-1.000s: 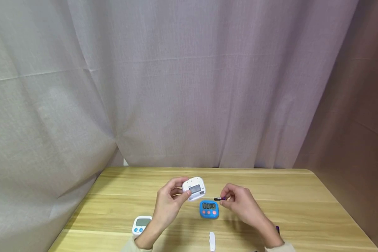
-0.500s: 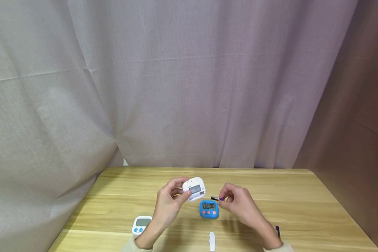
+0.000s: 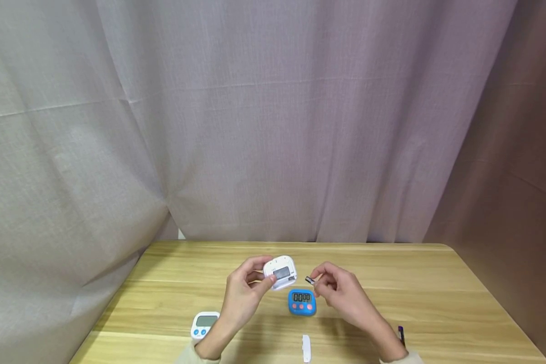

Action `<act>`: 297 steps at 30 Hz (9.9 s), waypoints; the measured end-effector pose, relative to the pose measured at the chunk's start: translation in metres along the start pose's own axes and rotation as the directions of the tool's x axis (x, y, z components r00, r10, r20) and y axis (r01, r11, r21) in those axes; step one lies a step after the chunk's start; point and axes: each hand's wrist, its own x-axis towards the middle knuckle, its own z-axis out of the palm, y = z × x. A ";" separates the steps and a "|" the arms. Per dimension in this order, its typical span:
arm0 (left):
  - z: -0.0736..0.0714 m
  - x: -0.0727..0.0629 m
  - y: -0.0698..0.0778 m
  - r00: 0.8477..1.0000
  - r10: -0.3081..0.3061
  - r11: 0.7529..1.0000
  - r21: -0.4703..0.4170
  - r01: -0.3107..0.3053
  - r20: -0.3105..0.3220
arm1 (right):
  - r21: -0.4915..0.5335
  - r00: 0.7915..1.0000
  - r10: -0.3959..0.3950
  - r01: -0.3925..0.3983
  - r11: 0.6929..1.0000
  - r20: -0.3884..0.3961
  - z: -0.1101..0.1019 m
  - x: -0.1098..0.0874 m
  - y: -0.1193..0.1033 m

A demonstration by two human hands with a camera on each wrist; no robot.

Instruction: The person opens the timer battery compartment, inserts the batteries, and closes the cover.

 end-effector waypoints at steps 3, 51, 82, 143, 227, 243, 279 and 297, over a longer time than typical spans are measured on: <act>0.000 0.000 0.000 1.000 -0.002 1.000 -0.001 0.002 0.001 | 0.021 1.000 -0.019 0.019 1.000 0.021 -0.001 0.000 0.000; 0.001 -0.002 0.000 1.000 -0.006 1.000 0.007 0.006 0.011 | 0.121 0.980 -0.059 0.083 0.989 -0.190 0.015 -0.006 -0.026; 0.005 -0.006 0.001 0.998 0.003 1.000 -0.005 -0.003 0.056 | -0.208 0.905 -0.336 0.288 0.935 -0.259 0.038 -0.005 -0.017; 0.010 -0.010 -0.001 0.992 0.023 1.000 -0.016 -0.022 0.125 | -0.250 0.839 -0.455 0.392 0.885 -0.297 0.064 -0.008 -0.012; 0.011 -0.011 0.002 0.997 -0.018 0.997 -0.072 0.023 0.069 | 0.207 0.987 -0.132 0.149 0.967 -0.095 0.062 -0.007 -0.010; 0.005 -0.008 0.001 0.999 -0.001 1.000 -0.023 0.002 0.050 | -0.025 1.000 -0.008 0.008 1.000 -0.006 0.040 -0.004 -0.003; 0.005 -0.006 0.004 0.999 -0.001 0.999 -0.035 0.002 0.036 | -0.454 0.918 0.175 0.007 0.891 0.357 0.041 -0.018 0.018; 0.005 -0.007 0.005 0.999 -0.003 1.000 -0.026 0.004 0.039 | -0.575 0.931 0.198 0.015 0.818 0.306 0.050 -0.021 0.019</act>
